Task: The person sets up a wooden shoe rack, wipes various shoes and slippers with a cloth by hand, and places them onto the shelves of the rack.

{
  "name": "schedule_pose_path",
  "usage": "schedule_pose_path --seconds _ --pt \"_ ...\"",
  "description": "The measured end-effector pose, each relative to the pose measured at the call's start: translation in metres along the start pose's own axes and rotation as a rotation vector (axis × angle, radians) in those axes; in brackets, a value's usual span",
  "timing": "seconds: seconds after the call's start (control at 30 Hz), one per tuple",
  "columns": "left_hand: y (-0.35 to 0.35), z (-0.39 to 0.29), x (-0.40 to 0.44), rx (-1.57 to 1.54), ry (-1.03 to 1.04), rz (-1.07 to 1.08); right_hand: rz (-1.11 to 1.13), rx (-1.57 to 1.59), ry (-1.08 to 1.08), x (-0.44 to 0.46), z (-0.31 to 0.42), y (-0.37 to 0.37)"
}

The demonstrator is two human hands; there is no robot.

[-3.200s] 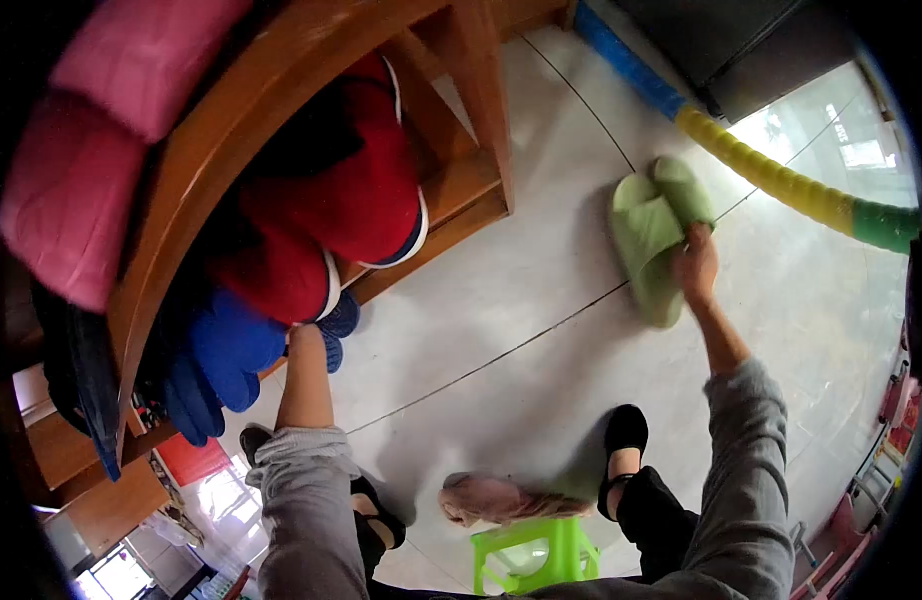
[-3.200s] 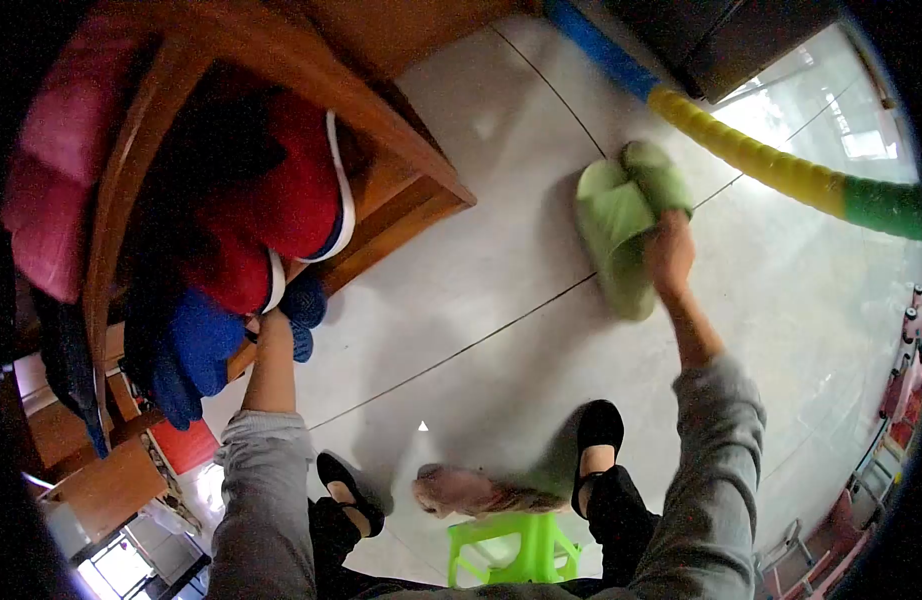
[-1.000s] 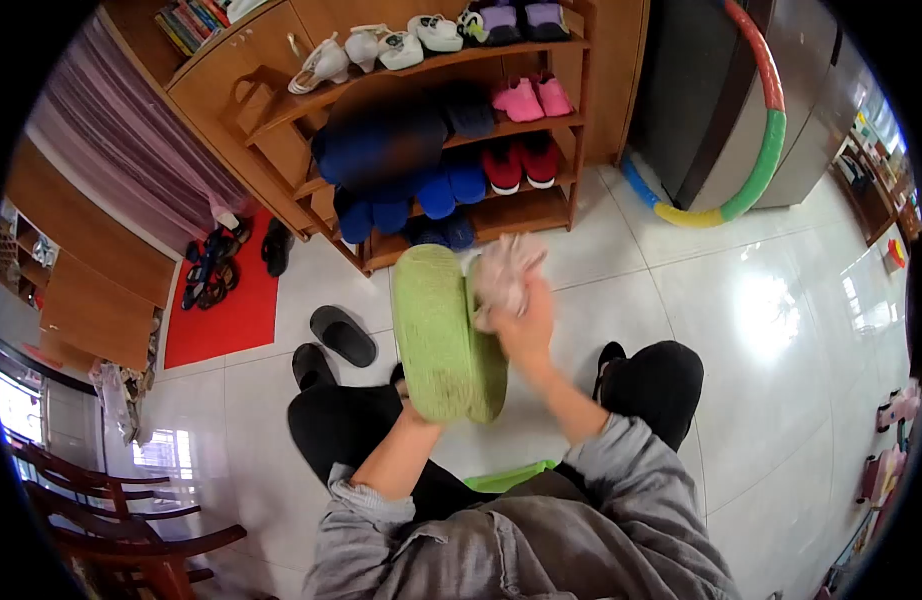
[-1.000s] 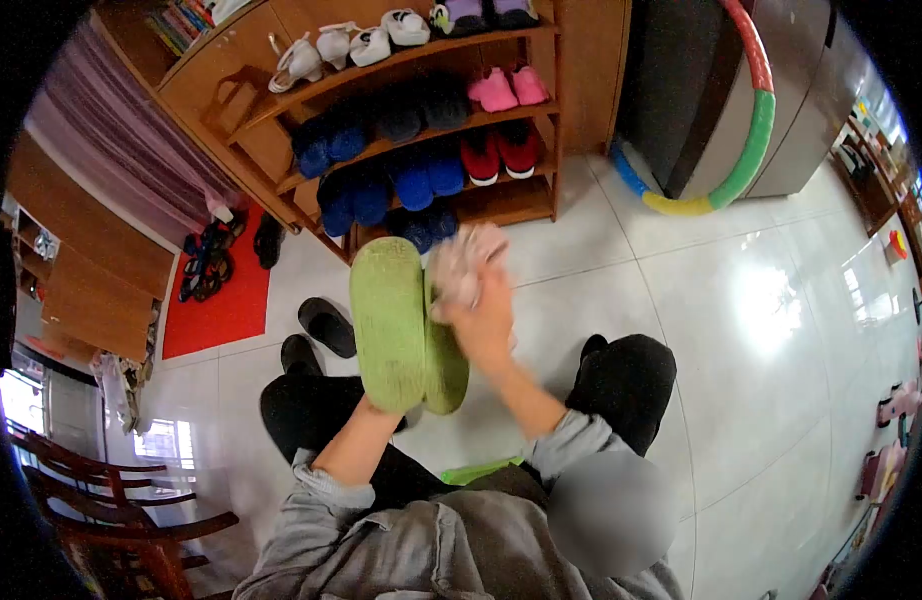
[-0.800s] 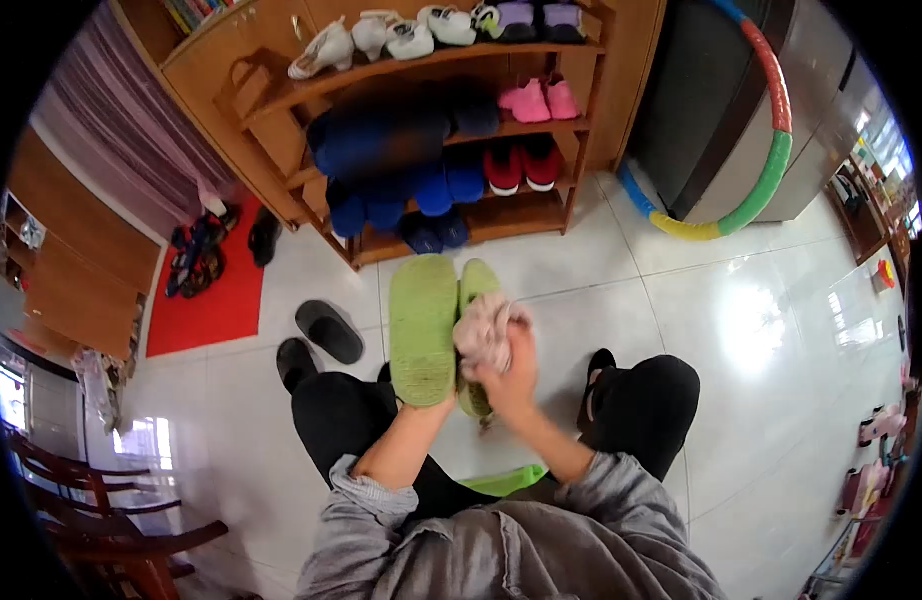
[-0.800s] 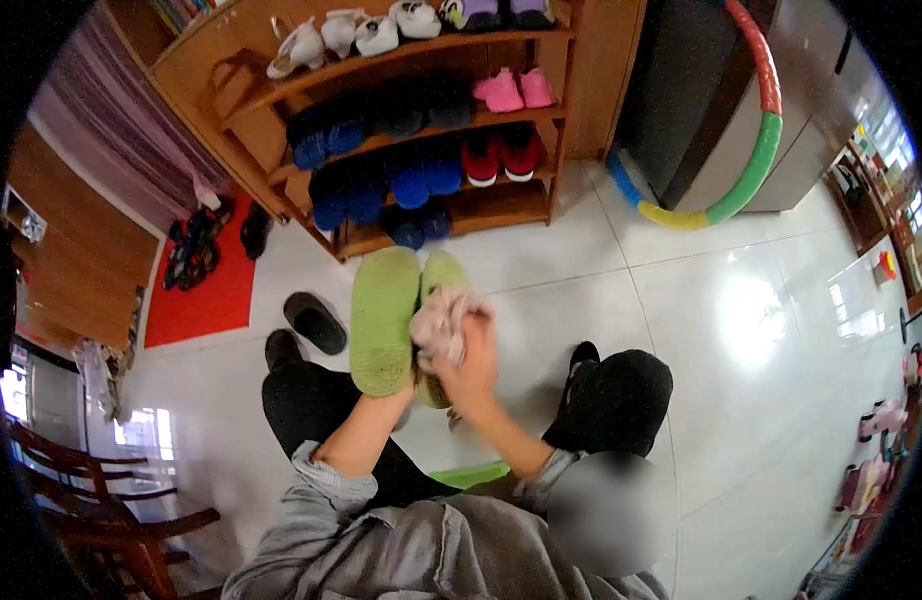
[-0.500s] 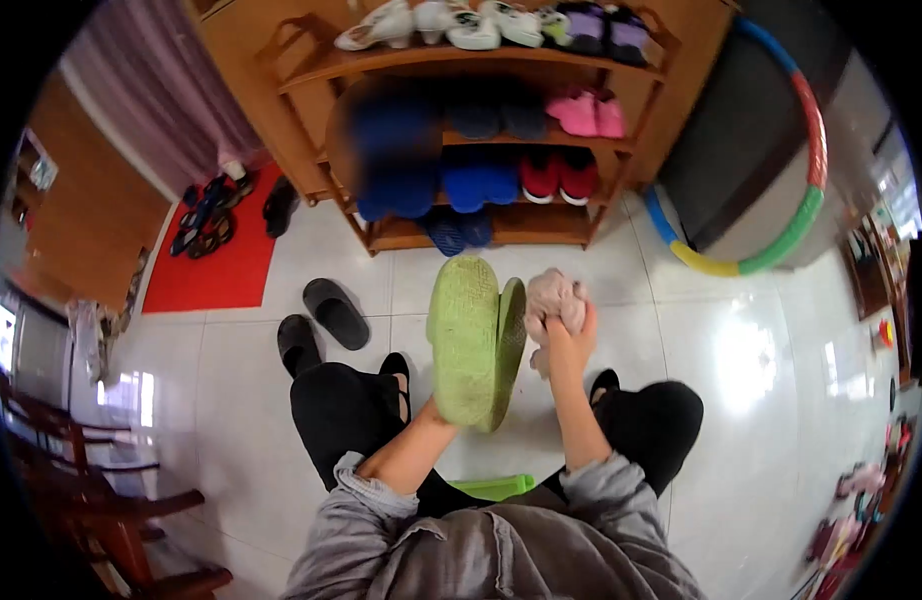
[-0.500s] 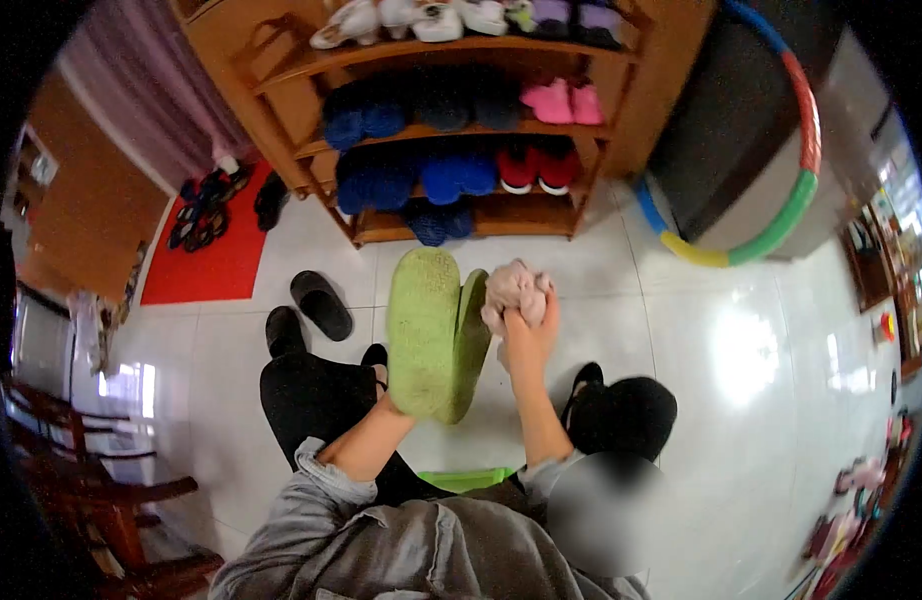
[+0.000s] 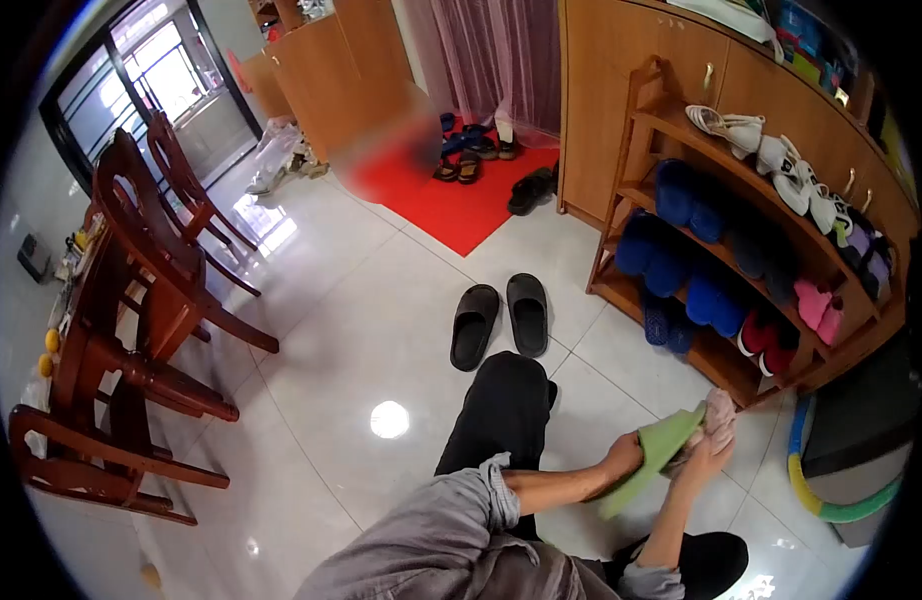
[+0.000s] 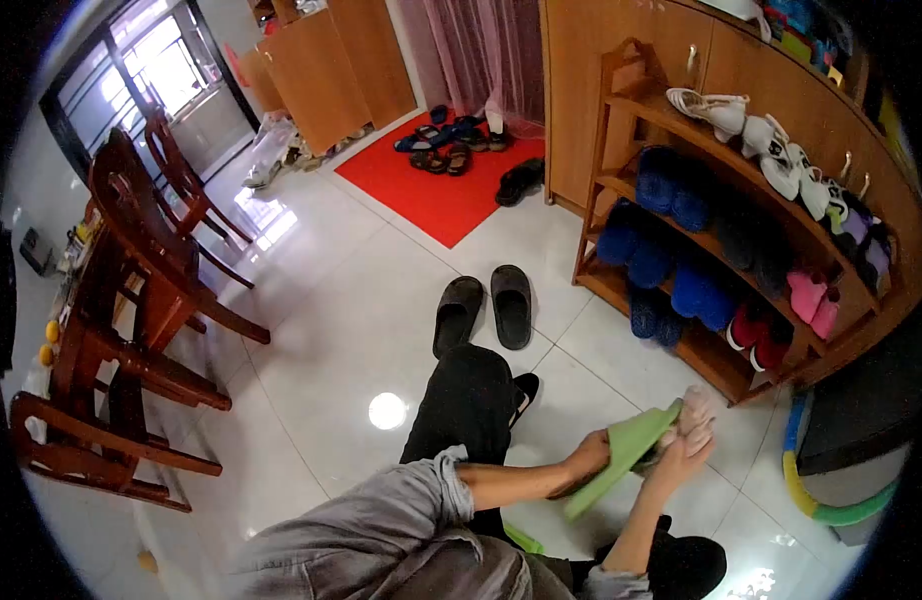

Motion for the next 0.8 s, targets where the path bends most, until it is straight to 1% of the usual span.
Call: schedule_pose_path --seconds 0.03,0.07,0.1,0.17,0.27,0.33,0.37,0.4,0.5,0.53,0.63,0.73,0.77,0.8 --pt "-0.007 0.004 0.015 0.110 0.071 -0.102 0.075 -0.072 -0.058 -0.013 0.003 0.001" --pt "-0.008 0.024 0.037 -0.059 0.000 -0.164 0.151 -0.148 -0.118 -0.038 0.006 0.002" --pt "-0.012 0.006 0.031 -0.178 0.002 -0.142 0.188 -0.122 -0.142 -0.064 0.003 -0.004" --pt "-0.024 -0.055 0.017 -0.403 0.012 -0.092 0.250 -0.062 -0.184 -0.101 -0.008 -0.013" --pt "-0.017 -0.075 0.006 -0.366 0.243 -0.013 0.120 0.031 -0.060 -0.098 0.007 -0.013" --pt "-0.004 -0.069 -0.002 -0.281 0.303 0.097 0.036 -0.090 -0.172 -0.054 0.001 -0.023" --pt "0.002 -0.069 -0.007 -0.243 0.336 0.153 0.055 0.004 -0.188 -0.026 0.004 -0.025" --pt "0.004 -0.071 -0.016 -0.248 0.293 0.179 0.074 0.099 -0.206 -0.009 0.011 -0.025" --pt "0.013 -0.082 -0.025 -0.287 0.328 0.197 0.111 0.296 -0.029 0.000 0.049 -0.007" --pt "0.014 -0.087 -0.028 -0.326 0.210 0.182 0.091 0.278 -0.073 -0.003 0.055 -0.005" --pt "0.004 -0.107 -0.031 -0.444 -0.045 0.187 0.192 0.293 -0.155 -0.011 0.076 0.006" --pt "-0.003 -0.157 -0.049 -0.670 -0.072 0.251 0.226 0.194 -0.237 0.014 0.086 0.010" --pt "-0.005 -0.166 -0.048 -0.677 -0.077 0.233 0.321 0.179 -0.231 0.013 0.095 0.018" --pt "-0.003 -0.173 -0.046 -0.683 -0.081 0.217 0.414 0.165 -0.226 0.005 0.120 0.030"
Point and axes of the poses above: each hand's wrist, its own x-axis towards the middle knuckle, its own y-axis out of the palm, z = x × y, the point moved 9 cm from there along x, towards the middle knuckle, and after that the axes turned 15 degrees about -z, right-handed, at the moved point
